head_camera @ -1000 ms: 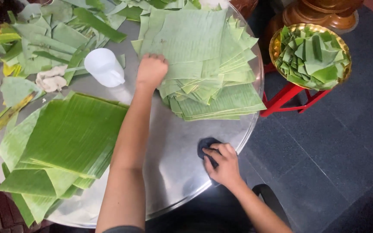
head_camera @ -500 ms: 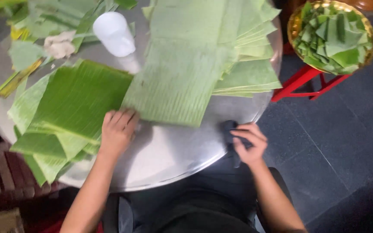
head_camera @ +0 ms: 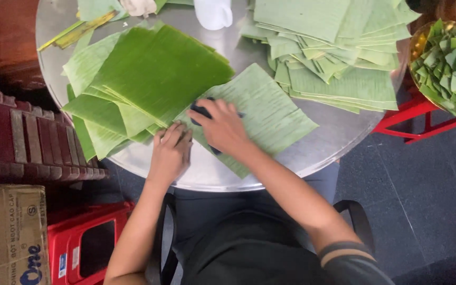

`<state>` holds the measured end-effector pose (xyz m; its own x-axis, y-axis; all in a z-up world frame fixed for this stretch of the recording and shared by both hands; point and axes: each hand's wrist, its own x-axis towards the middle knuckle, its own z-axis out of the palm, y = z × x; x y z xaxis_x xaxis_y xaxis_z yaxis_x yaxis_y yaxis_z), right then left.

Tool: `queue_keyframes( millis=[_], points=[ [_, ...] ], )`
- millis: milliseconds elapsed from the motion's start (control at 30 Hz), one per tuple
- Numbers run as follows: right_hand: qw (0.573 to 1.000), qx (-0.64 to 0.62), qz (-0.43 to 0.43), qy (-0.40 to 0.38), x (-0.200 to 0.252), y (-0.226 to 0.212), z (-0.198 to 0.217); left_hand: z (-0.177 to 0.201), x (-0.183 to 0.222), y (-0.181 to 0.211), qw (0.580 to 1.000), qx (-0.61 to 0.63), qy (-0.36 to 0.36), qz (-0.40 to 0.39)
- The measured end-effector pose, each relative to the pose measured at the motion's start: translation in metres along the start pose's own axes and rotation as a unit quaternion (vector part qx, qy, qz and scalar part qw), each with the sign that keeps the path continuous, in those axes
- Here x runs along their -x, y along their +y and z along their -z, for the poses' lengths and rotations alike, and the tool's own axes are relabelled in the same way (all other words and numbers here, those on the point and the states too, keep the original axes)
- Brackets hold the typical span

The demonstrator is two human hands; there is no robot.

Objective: Cleaning banana leaves with a cloth and stacking them on a metal table.

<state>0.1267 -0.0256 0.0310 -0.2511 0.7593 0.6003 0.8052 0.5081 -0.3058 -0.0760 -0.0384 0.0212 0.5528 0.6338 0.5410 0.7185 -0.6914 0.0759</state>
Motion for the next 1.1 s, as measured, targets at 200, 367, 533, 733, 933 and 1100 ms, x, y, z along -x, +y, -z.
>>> queue_keyframes(
  millis=[200,367,533,733,933,1100],
  points=[
    [0.984,0.037,-0.034,-0.169,0.008,-0.005,-0.014,-0.003,0.009,0.000,0.998,0.049,-0.032,-0.003],
    [0.980,0.060,-0.067,-0.177,0.041,0.006,0.006,-0.012,0.015,0.027,0.992,0.094,-0.077,-0.027],
    [0.980,0.061,-0.055,-0.183,0.029,-0.007,-0.006,0.001,0.008,0.029,0.992,0.075,-0.100,-0.037],
    [0.988,0.030,-0.030,-0.145,0.040,0.049,0.003,0.003,0.008,0.030,0.992,0.074,-0.102,-0.028],
    [0.970,0.195,-0.142,-0.045,0.056,0.128,0.016,0.003,0.008,0.030,0.994,0.076,-0.079,-0.028],
    [0.990,0.039,-0.024,-0.133,0.032,-0.010,-0.037,-0.006,0.015,0.021,0.993,0.071,-0.088,-0.023]
  ],
)
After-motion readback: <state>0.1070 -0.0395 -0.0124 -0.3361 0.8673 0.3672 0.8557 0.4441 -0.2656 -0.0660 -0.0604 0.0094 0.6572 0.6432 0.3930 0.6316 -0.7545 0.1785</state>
